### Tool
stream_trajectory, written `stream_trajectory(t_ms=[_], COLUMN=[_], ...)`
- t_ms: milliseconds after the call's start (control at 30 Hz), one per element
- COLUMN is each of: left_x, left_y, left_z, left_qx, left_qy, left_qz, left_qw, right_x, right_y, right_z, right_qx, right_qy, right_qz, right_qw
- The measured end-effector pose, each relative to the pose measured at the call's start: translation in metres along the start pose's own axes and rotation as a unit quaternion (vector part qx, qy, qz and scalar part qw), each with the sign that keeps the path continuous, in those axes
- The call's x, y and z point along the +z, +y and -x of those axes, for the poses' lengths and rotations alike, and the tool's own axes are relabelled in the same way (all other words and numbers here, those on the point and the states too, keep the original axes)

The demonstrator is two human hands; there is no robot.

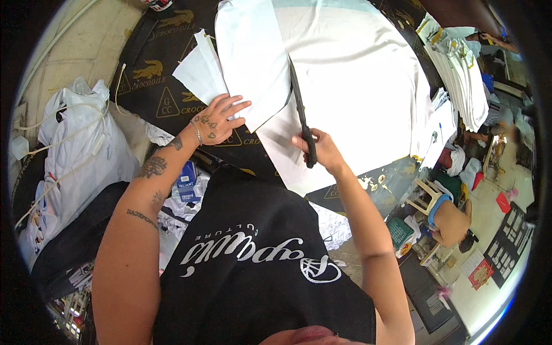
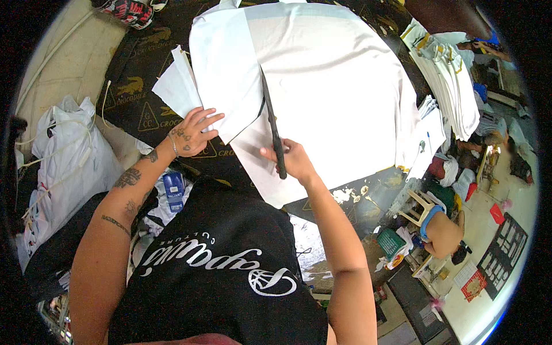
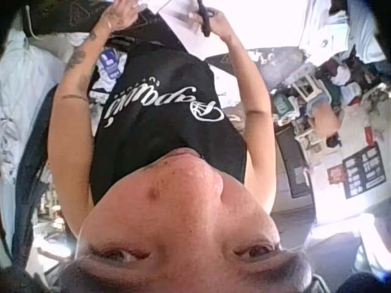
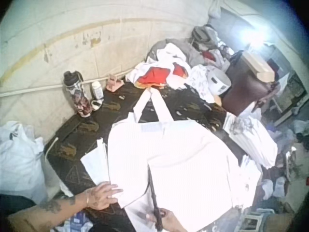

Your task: The person repeatedly lays a red and white jersey on a table, places a white sheet of paper over it, and uses large scissors to cut the paper along the jersey's outline. The person then folds the cut paper and stacks it with other cut pieces.

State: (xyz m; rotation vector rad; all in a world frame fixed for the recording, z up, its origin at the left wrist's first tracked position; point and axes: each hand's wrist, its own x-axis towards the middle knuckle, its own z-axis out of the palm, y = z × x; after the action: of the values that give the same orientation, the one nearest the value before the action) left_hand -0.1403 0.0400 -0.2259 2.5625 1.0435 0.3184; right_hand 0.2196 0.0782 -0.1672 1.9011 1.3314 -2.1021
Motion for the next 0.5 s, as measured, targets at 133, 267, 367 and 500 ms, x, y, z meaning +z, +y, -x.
stream_trajectory(t_ms=[133,267,367,500], left_x=[0.0,0.001,0.001,0.001], left_y=[-0.003,-0.003,-0.002,-0.003], left_z=[-0.002,-0.002,-0.001,-0.002], left_qx=[0.0,0.006,-0.001,-0.005], left_qy=[-0.01,-0.004,-0.008,-0.001], left_qz=[-0.002,-0.015,-0.003,0.005], left_qw=[1.0,1.0,1.0,1.0], right_x=[-0.014,-0.02,-0.02,-0.027], right_y=[-0.029,-0.058,-0.078,-0.103], right_z=[-0.023,-0.037,-0.05,-0.068], right_qx=[-0.048,0.01,-0.081,-0.042], right_qy=[0.02,-0.005,0.03,0.013], right_qz=[0.024,0.067,-0.036,0.036], right_qw=[0.998,0.998,0.996,0.998])
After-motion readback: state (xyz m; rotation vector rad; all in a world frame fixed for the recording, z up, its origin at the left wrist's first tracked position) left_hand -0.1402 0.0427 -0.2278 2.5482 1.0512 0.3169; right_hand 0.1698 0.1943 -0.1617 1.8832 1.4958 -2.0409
